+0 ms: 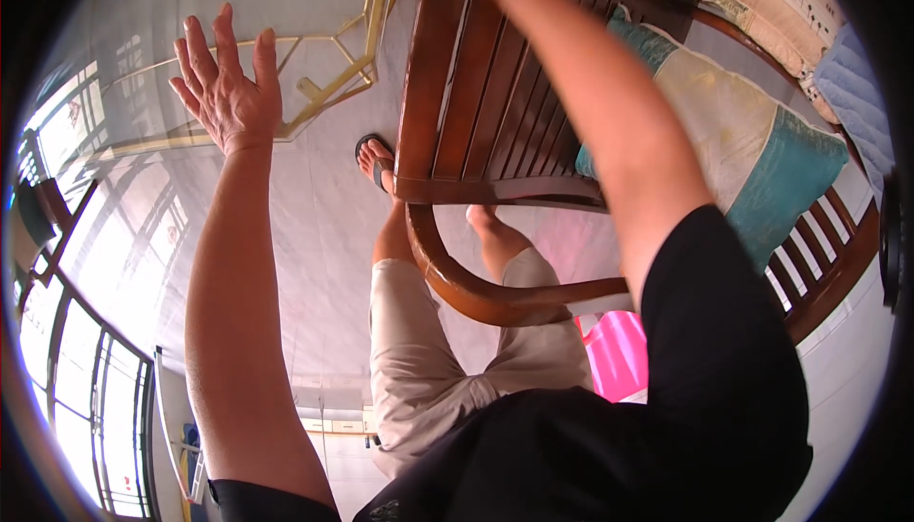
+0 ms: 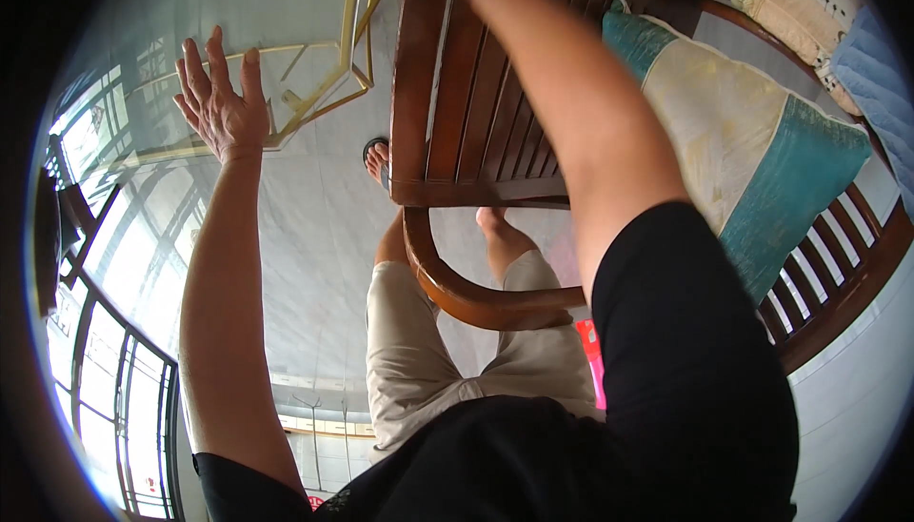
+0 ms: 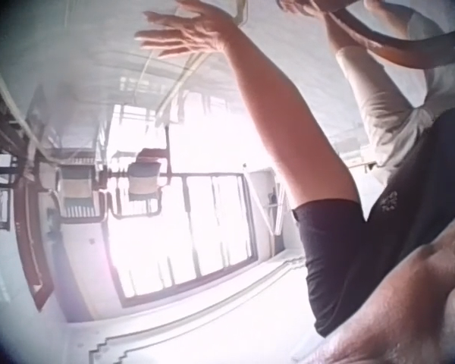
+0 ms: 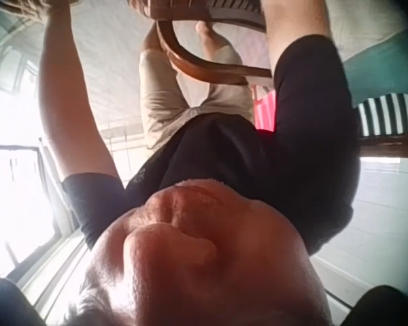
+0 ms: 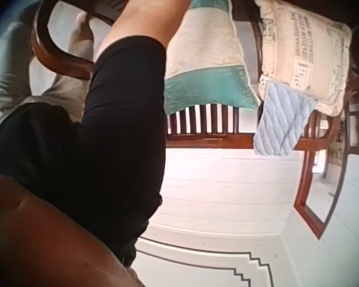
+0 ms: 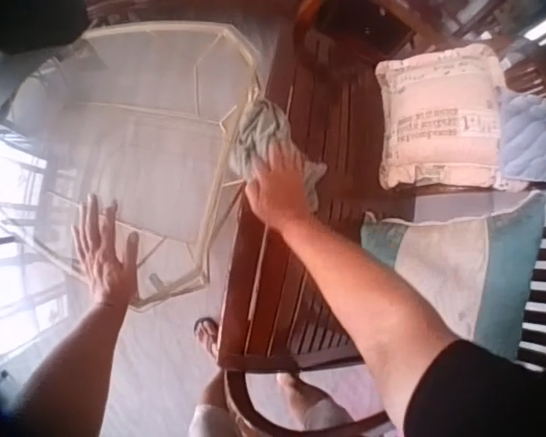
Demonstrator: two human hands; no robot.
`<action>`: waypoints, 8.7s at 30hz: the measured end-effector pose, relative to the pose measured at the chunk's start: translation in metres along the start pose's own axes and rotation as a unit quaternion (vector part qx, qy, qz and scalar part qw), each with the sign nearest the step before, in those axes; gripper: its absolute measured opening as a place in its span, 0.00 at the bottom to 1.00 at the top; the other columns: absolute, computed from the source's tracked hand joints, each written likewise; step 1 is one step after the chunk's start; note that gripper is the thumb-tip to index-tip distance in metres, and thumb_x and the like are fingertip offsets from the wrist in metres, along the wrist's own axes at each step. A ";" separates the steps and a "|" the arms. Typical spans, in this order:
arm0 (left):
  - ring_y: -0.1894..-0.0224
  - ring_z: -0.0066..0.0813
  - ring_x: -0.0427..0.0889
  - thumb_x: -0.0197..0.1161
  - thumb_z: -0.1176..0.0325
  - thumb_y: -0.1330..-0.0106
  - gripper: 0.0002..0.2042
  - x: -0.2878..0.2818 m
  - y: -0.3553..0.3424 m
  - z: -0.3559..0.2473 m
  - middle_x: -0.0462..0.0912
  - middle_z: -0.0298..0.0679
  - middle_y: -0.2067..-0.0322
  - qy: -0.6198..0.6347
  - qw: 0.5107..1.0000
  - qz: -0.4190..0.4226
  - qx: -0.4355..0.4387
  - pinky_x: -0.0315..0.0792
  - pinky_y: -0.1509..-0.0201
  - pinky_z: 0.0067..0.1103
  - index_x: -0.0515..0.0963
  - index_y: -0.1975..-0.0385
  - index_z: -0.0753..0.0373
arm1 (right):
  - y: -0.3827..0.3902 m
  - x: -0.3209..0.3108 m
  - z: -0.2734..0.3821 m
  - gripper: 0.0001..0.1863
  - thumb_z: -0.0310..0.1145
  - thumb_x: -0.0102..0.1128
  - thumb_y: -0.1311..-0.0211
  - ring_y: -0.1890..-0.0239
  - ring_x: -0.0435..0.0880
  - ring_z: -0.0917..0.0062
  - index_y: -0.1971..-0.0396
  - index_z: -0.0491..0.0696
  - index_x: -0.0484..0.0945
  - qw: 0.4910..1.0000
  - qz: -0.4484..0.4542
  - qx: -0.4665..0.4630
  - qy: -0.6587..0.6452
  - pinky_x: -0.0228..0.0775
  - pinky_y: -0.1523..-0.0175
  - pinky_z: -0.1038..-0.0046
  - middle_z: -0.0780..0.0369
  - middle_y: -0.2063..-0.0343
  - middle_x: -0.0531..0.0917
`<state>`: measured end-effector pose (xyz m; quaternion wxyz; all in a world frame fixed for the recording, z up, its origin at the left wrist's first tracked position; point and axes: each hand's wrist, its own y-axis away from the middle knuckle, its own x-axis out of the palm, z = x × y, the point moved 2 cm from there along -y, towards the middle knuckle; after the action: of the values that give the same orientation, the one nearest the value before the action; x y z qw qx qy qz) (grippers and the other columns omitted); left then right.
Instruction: The person cleans wooden furniture using a cloth by wiping down chairs, a small table, and benches, moving cushions aside to wipe the seats and frames.
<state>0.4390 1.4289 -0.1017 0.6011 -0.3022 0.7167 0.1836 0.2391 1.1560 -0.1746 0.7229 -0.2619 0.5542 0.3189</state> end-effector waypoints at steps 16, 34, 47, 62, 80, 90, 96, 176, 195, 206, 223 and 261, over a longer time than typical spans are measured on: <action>0.17 0.39 0.44 0.45 0.32 0.26 0.33 -0.008 -0.001 -0.004 0.50 0.36 0.19 -0.017 1.000 0.014 -0.007 0.35 0.17 0.47 0.60 0.23 0.35 | -0.008 -0.053 -0.076 0.22 0.44 0.52 0.30 0.36 0.72 0.46 0.45 0.45 0.78 0.988 -0.125 -0.078 0.040 0.61 0.30 0.44 0.45 0.38 0.75; 0.17 0.41 0.42 0.45 0.35 0.25 0.33 -0.011 0.003 -0.002 0.48 0.35 0.19 -0.032 0.999 0.026 -0.011 0.34 0.17 0.48 0.58 0.22 0.35 | 0.092 -0.033 -0.048 0.26 0.52 0.66 0.44 0.32 0.72 0.57 0.45 0.58 0.82 0.921 0.069 -0.381 -0.047 0.61 0.30 0.36 0.58 0.37 0.76; 0.18 0.43 0.46 0.47 0.31 0.26 0.33 -0.006 0.004 0.008 0.53 0.37 0.21 0.002 1.000 -0.017 0.013 0.37 0.18 0.51 0.61 0.24 0.33 | 0.192 0.001 0.090 0.25 0.44 0.69 0.40 0.28 0.68 0.58 0.41 0.58 0.82 0.995 0.003 -0.048 -0.087 0.57 0.30 0.41 0.59 0.30 0.72; 0.20 0.46 0.50 0.52 0.41 0.27 0.31 -0.002 0.000 -0.013 0.55 0.42 0.22 -0.035 0.998 -0.027 0.037 0.43 0.20 0.48 0.64 0.26 0.41 | -0.060 -0.031 -0.102 0.22 0.43 0.52 0.28 0.31 0.70 0.48 0.42 0.47 0.81 0.993 -0.032 0.102 -0.040 0.68 0.32 0.53 0.46 0.31 0.70; 0.17 0.38 0.45 0.47 0.34 0.25 0.32 -0.009 0.004 0.000 0.51 0.35 0.20 -0.024 1.000 -0.001 -0.005 0.35 0.17 0.46 0.61 0.23 0.34 | 0.055 -0.022 -0.046 0.19 0.51 0.60 0.34 0.30 0.71 0.60 0.47 0.61 0.82 0.921 -0.028 -0.383 0.068 0.58 0.25 0.46 0.63 0.36 0.78; 0.17 0.40 0.42 0.49 0.36 0.25 0.31 -0.009 0.004 -0.001 0.50 0.36 0.19 -0.030 0.999 0.017 -0.007 0.34 0.17 0.47 0.60 0.24 0.34 | 0.188 -0.007 0.066 0.25 0.42 0.70 0.38 0.25 0.62 0.49 0.43 0.49 0.81 0.990 0.015 -0.051 -0.129 0.49 0.23 0.39 0.49 0.29 0.67; 0.17 0.39 0.43 0.47 0.35 0.24 0.32 -0.003 0.005 -0.002 0.50 0.34 0.20 -0.034 0.999 0.012 0.007 0.35 0.17 0.46 0.60 0.23 0.36 | 0.326 -0.018 0.016 0.22 0.46 0.58 0.30 0.21 0.58 0.61 0.38 0.62 0.81 0.869 0.264 -0.379 -0.178 0.44 0.18 0.48 0.62 0.25 0.67; 0.18 0.43 0.47 0.43 0.27 0.28 0.36 0.009 -0.003 -0.005 0.54 0.39 0.21 0.023 0.997 -0.050 0.049 0.37 0.19 0.51 0.65 0.25 0.35 | 0.461 -0.038 -0.055 0.14 0.36 0.58 0.33 0.38 0.76 0.61 0.51 0.58 0.85 0.898 0.417 0.113 0.083 0.71 0.38 0.46 0.58 0.43 0.79; 0.37 0.51 0.76 0.70 0.61 0.31 0.24 -0.027 0.101 -0.172 0.79 0.50 0.40 0.123 0.972 -0.016 0.200 0.73 0.34 0.41 0.76 0.39 0.64 | 0.537 -0.624 -0.073 0.26 0.37 0.69 0.46 0.43 0.77 0.51 0.44 0.54 0.83 0.914 -0.027 0.306 0.266 0.74 0.41 0.57 0.47 0.43 0.76; 0.18 0.46 0.45 0.68 0.58 0.34 0.43 -0.169 0.259 -0.578 0.51 0.34 0.21 0.218 0.785 0.180 0.552 0.39 0.23 0.67 0.51 0.20 0.40 | 0.597 -0.586 -0.134 0.27 0.27 0.71 0.42 0.38 0.77 0.49 0.41 0.50 0.82 0.940 -0.126 0.264 0.173 0.73 0.36 0.59 0.46 0.36 0.73; 0.43 0.44 0.78 0.73 0.76 0.47 0.19 -0.327 0.198 -0.245 0.77 0.38 0.54 0.161 0.911 -0.056 0.376 0.73 0.32 0.44 0.89 0.53 0.57 | 0.607 -0.582 -0.149 0.29 0.30 0.73 0.46 0.44 0.77 0.45 0.41 0.53 0.82 0.951 -0.169 0.205 0.156 0.74 0.39 0.53 0.43 0.38 0.72; 0.25 0.49 0.60 0.73 0.65 0.35 0.40 -0.302 0.259 -0.134 0.65 0.50 0.28 0.216 0.970 0.087 0.065 0.62 0.24 0.46 0.62 0.23 0.49 | 0.501 -0.391 -0.150 0.40 0.52 0.49 0.26 0.18 0.38 0.48 0.24 0.41 0.58 0.842 0.383 -0.019 0.380 0.21 0.18 0.44 0.43 0.21 0.49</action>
<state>0.1976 1.6033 0.1943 0.4319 -0.2319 0.8635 0.1187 -0.3035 1.3095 0.1540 0.2706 -0.1431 0.8355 0.4563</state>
